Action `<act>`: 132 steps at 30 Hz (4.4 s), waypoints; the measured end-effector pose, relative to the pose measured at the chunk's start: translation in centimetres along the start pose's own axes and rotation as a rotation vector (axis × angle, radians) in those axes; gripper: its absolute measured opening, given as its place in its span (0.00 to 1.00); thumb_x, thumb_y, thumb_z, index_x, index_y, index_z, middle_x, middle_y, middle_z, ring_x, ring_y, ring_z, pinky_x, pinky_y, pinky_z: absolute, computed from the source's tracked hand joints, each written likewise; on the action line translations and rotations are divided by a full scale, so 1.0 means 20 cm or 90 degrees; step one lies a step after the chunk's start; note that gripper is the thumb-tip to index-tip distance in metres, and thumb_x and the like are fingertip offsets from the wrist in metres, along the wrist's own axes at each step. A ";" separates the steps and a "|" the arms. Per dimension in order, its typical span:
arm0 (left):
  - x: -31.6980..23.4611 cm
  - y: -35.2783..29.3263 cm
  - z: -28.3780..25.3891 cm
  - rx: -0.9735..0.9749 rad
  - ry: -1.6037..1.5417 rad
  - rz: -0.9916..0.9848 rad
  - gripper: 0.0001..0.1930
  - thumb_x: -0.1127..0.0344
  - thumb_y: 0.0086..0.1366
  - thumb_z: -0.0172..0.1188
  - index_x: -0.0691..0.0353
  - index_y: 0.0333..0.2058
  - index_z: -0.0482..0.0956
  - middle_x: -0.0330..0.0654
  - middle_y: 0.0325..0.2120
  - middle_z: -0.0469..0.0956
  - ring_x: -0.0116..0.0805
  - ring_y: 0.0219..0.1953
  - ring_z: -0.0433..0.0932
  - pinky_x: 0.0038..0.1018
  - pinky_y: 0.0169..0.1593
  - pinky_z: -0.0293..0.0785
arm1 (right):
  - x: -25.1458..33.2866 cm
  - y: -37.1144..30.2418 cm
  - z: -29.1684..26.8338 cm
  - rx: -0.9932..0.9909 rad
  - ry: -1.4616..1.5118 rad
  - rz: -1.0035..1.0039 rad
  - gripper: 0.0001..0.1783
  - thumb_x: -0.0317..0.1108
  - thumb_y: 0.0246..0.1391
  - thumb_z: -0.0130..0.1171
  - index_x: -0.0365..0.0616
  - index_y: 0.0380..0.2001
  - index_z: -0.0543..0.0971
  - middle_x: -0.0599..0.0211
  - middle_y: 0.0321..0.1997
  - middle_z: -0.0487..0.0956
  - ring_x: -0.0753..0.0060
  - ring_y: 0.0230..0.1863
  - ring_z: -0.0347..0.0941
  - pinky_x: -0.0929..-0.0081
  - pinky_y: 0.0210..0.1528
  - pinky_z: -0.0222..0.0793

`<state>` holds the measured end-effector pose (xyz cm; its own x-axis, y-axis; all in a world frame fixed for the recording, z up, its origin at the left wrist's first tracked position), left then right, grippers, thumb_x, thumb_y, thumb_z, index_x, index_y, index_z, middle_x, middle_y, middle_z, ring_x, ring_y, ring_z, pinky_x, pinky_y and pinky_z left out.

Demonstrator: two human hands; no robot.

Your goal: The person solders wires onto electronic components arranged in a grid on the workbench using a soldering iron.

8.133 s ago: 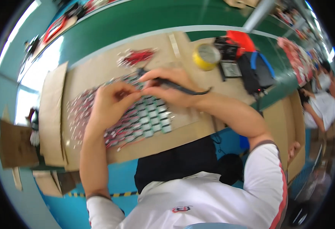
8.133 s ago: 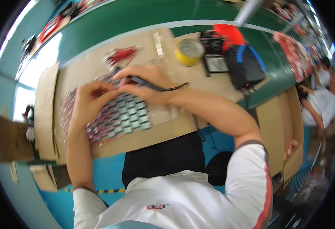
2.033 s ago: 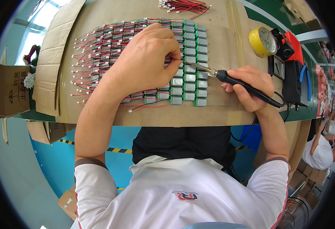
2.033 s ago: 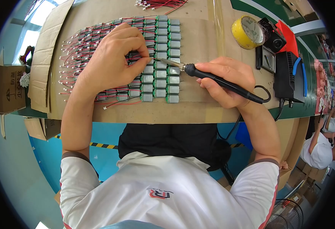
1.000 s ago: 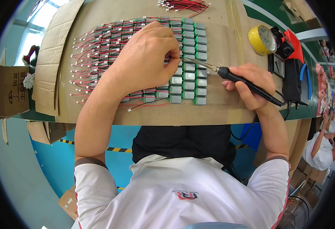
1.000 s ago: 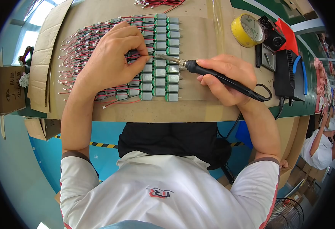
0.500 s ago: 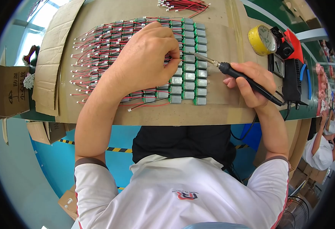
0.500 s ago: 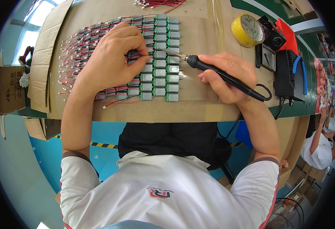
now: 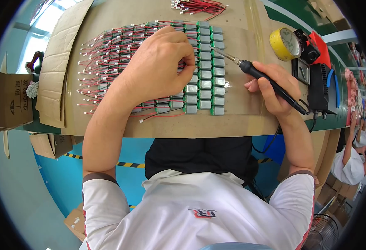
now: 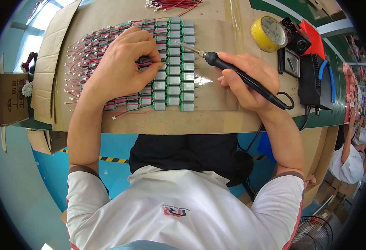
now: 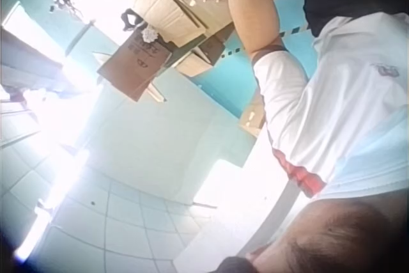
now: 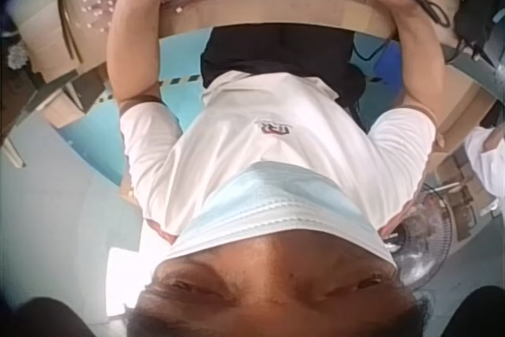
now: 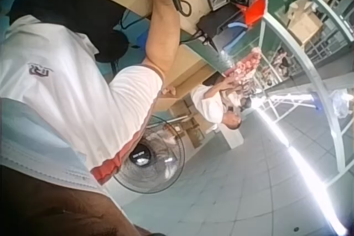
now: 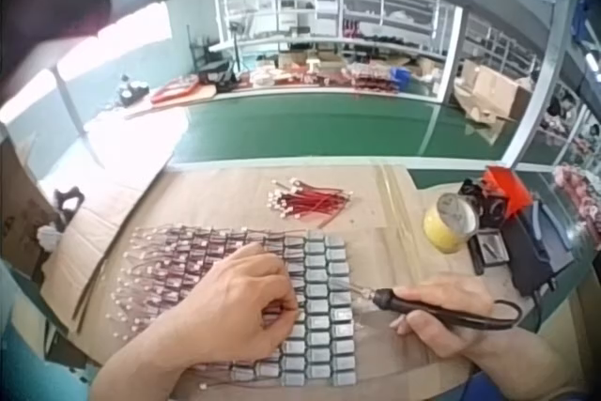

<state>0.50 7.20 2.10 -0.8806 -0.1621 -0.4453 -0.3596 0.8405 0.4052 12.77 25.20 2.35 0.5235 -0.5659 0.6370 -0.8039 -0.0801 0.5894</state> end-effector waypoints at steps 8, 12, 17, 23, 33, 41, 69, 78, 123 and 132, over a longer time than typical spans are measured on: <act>-0.02 0.01 -0.03 0.003 -0.003 0.003 0.07 0.74 0.53 0.72 0.63 0.28 0.81 0.42 0.30 0.78 0.47 0.40 0.76 0.38 0.47 0.75 | -0.03 0.00 0.00 -0.018 0.047 0.013 0.16 0.22 0.67 0.64 0.29 0.56 0.84 0.57 0.39 0.89 0.78 0.27 0.82 0.81 0.31 0.78; -0.01 0.02 -0.02 0.003 -0.027 0.007 0.08 0.74 0.52 0.74 0.62 0.28 0.82 0.43 0.31 0.79 0.48 0.40 0.77 0.39 0.48 0.76 | -0.09 -0.03 -0.01 -0.036 0.098 0.075 0.17 0.26 0.71 0.63 0.33 0.59 0.83 0.58 0.43 0.90 0.81 0.27 0.81 0.82 0.31 0.79; 0.00 0.05 -0.05 0.055 -0.062 -0.065 0.08 0.72 0.55 0.76 0.64 0.33 0.86 0.44 0.34 0.84 0.47 0.44 0.81 0.38 0.50 0.79 | -0.12 -0.04 -0.02 -0.080 0.113 0.098 0.15 0.28 0.72 0.63 0.37 0.59 0.83 0.59 0.43 0.89 0.81 0.26 0.81 0.81 0.31 0.79; 0.13 0.33 -0.09 0.072 -0.006 -0.249 0.11 0.64 0.62 0.69 0.68 0.32 0.86 0.49 0.29 0.87 0.46 0.32 0.86 0.39 0.43 0.83 | -0.13 -0.03 -0.09 -0.167 0.121 0.063 0.15 0.30 0.74 0.62 0.38 0.59 0.82 0.58 0.44 0.88 0.80 0.26 0.81 0.81 0.30 0.78; 0.41 0.83 0.27 0.178 0.161 -0.277 0.15 0.60 0.58 0.66 0.69 0.34 0.89 0.58 0.28 0.87 0.52 0.35 0.88 0.43 0.45 0.84 | -0.15 -0.02 -0.15 -0.216 0.089 0.089 0.14 0.33 0.74 0.63 0.40 0.58 0.83 0.59 0.43 0.88 0.79 0.25 0.81 0.80 0.27 0.77; 0.45 0.86 0.33 0.164 0.197 -0.309 0.16 0.61 0.57 0.66 0.72 0.33 0.89 0.65 0.38 0.87 0.62 0.44 0.87 0.47 0.52 0.84 | -0.12 -0.01 -0.18 -0.233 0.086 0.076 0.14 0.32 0.74 0.63 0.40 0.57 0.83 0.60 0.41 0.88 0.79 0.24 0.80 0.81 0.25 0.74; 0.12 0.60 0.16 -0.082 -0.550 -0.394 0.13 0.61 0.71 0.69 0.68 0.35 0.84 0.38 0.27 0.80 0.21 0.21 0.71 0.21 0.22 0.64 | -0.19 -0.03 -0.22 -0.381 0.190 0.107 0.16 0.26 0.73 0.62 0.34 0.59 0.79 0.54 0.48 0.88 0.67 0.45 0.88 0.71 0.51 0.86; -0.04 0.33 0.20 -0.131 -0.745 -0.393 0.15 0.58 0.76 0.66 0.68 0.45 0.81 0.40 0.35 0.84 0.22 0.31 0.79 0.19 0.25 0.72 | -0.18 0.01 -0.01 -0.191 0.350 0.201 0.26 0.17 0.64 0.68 0.36 0.64 0.76 0.53 0.52 0.85 0.62 0.53 0.87 0.65 0.61 0.84; 0.05 -0.03 0.01 0.108 -0.292 -0.280 0.07 0.70 0.67 0.72 0.69 0.35 0.87 0.38 0.26 0.84 0.21 0.28 0.80 0.25 0.34 0.77 | -0.07 0.02 0.31 -0.050 0.307 0.342 0.20 0.23 0.68 0.65 0.42 0.62 0.81 0.59 0.48 0.88 0.75 0.45 0.87 0.75 0.47 0.86; 0.05 -0.08 0.03 0.076 -0.182 -0.169 0.06 0.73 0.61 0.70 0.69 0.31 0.83 0.44 0.21 0.81 0.34 0.24 0.81 0.30 0.33 0.79 | 0.04 -0.08 0.04 0.046 0.136 -0.007 0.25 0.36 0.72 0.66 0.34 0.65 0.79 0.52 0.47 0.88 0.67 0.38 0.88 0.73 0.44 0.85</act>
<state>0.37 6.00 0.45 -0.6340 -0.2456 -0.7333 -0.5098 0.8458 0.1574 14.20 24.13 1.57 0.5734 -0.3789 0.7263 -0.8124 -0.1485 0.5639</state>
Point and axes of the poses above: each hand's wrist, its own y-axis towards the middle knuckle, its own z-axis out of the palm, x = y × z, the point moved 10 cm from there along y, towards the middle knuckle
